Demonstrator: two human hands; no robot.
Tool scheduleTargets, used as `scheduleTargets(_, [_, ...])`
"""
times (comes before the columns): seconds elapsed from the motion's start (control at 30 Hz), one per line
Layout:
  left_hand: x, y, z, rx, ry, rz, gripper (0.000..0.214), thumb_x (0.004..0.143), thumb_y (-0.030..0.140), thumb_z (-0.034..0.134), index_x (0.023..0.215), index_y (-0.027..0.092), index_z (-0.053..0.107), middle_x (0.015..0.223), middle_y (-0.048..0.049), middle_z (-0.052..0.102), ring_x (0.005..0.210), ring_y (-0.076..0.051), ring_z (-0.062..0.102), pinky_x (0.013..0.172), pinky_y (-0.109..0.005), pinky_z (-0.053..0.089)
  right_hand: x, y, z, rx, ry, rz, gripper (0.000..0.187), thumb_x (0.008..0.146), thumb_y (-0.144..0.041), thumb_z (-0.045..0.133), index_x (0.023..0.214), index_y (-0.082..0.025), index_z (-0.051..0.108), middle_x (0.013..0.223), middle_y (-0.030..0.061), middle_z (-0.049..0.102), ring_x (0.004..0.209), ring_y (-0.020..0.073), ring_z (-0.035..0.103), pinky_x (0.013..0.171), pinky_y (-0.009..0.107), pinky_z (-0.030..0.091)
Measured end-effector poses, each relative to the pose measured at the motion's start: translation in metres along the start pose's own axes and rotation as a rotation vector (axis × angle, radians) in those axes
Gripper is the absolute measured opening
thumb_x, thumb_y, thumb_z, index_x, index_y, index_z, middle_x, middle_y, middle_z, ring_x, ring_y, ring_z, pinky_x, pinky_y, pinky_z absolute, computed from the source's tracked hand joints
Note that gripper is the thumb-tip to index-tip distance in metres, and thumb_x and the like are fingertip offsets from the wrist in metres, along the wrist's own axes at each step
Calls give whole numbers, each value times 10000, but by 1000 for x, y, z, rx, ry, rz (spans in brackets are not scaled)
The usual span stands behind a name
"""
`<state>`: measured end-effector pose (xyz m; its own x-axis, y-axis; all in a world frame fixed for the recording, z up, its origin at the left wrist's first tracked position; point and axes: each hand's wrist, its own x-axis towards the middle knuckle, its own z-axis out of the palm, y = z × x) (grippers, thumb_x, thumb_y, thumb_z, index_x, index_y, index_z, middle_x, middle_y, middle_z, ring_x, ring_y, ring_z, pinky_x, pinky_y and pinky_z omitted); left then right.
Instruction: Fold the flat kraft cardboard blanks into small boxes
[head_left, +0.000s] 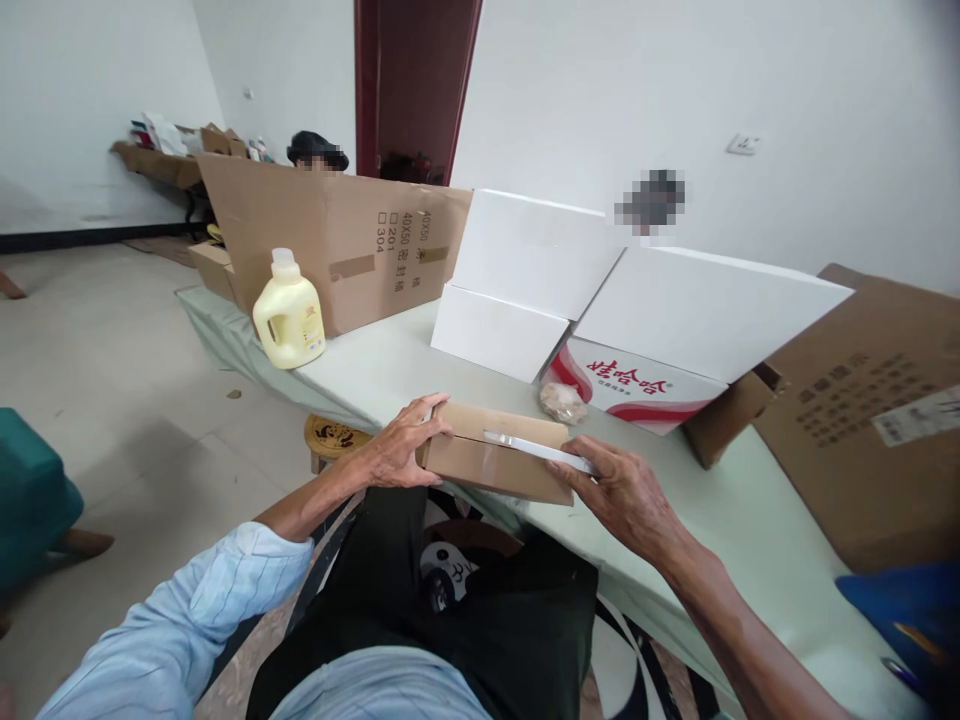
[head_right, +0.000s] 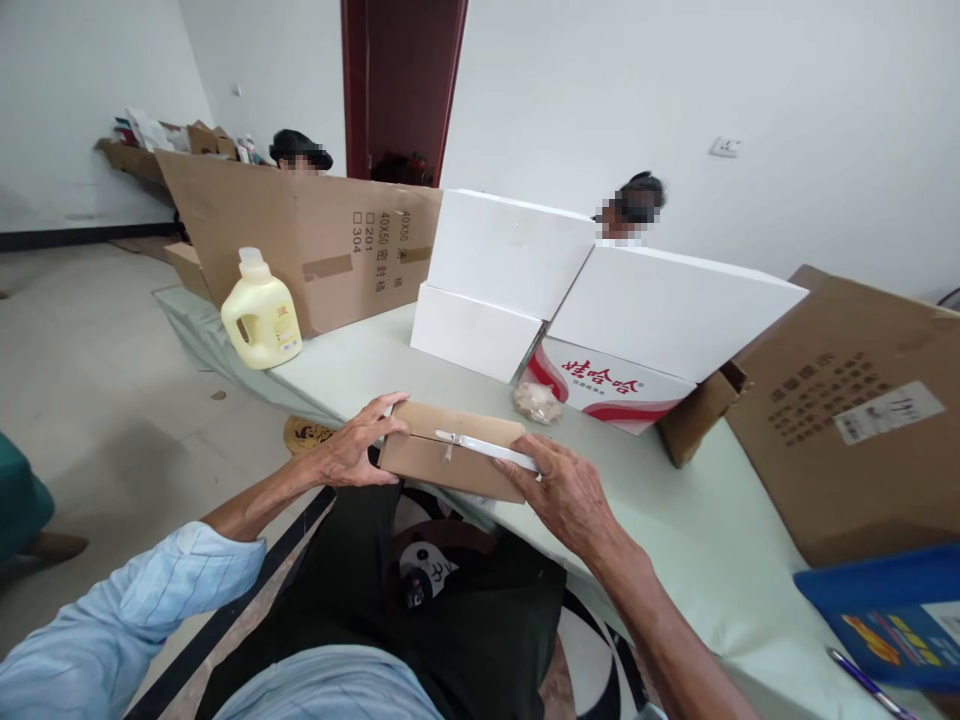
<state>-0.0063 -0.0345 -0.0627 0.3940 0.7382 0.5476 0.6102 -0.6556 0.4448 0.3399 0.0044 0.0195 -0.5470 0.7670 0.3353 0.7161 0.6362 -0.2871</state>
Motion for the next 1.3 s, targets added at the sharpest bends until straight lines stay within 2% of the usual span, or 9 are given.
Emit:
scheduleTargets(0.2, [-2,3,0,-2,11,-3,675,643,269,982,1237,208,667,1654,-239,375,1544,-430,396,1234,-620,421,4,-4,-8,-45,-92,-55,561,1063,-706,365,957,-289,724,988,88,748,825,249,680,673,348,434])
scheduleTargets(0.4, [-4,2,0,3,17,7,696,638,280,989,1246,205,660,1648,-248,373,1542,-434,394,1222,-628,431,5,-17,-12,-64,-177,-144,517,1104,-616,362,1038,-268,739,963,84,758,835,237,699,679,327,443])
scheduleTargets(0.53, [-4,3,-1,-7,12,1,691,639,266,986,1246,193,662,1645,-255,373,1544,-432,390,1216,-616,442,8,-23,-15,-118,-158,-209,506,1130,-551,356,1029,-240,743,914,78,759,775,212,698,656,321,415])
scheduleTargets(0.7, [-4,3,-1,1,13,2,686,643,273,984,1249,208,667,1650,-237,375,1541,-425,394,1219,-614,438,15,-25,-15,-208,-130,-235,567,1131,-583,330,951,-233,738,833,71,744,729,207,681,623,320,377])
scheduleTargets(0.9, [-5,2,0,14,20,2,692,630,273,990,1238,199,670,1647,-243,379,1530,-430,406,1221,-615,429,22,-26,-20,-292,-212,-174,580,1133,-571,324,843,-240,702,820,58,734,754,211,674,625,316,348])
scheduleTargets(1.07, [-5,1,-1,27,1,10,691,650,280,980,1258,202,662,1657,-240,361,1541,-429,387,1233,-619,408,31,-32,-24,-383,-272,-87,494,1103,-525,442,806,-251,726,815,58,738,731,222,654,619,326,318])
scheduleTargets(1.2, [-4,3,0,40,6,13,677,634,252,975,1234,190,667,1613,-236,401,1500,-415,423,1215,-596,433,35,-33,-23,-471,-239,-36,529,1065,-547,514,683,-229,696,672,83,662,610,216,599,597,348,301])
scheduleTargets(1.3, [-4,5,0,53,0,-3,675,633,230,959,1238,204,661,1570,-213,435,1467,-397,445,1194,-581,455,30,-21,-32,-467,-186,-17,576,1033,-619,547,634,-224,675,623,87,625,575,212,582,591,347,326])
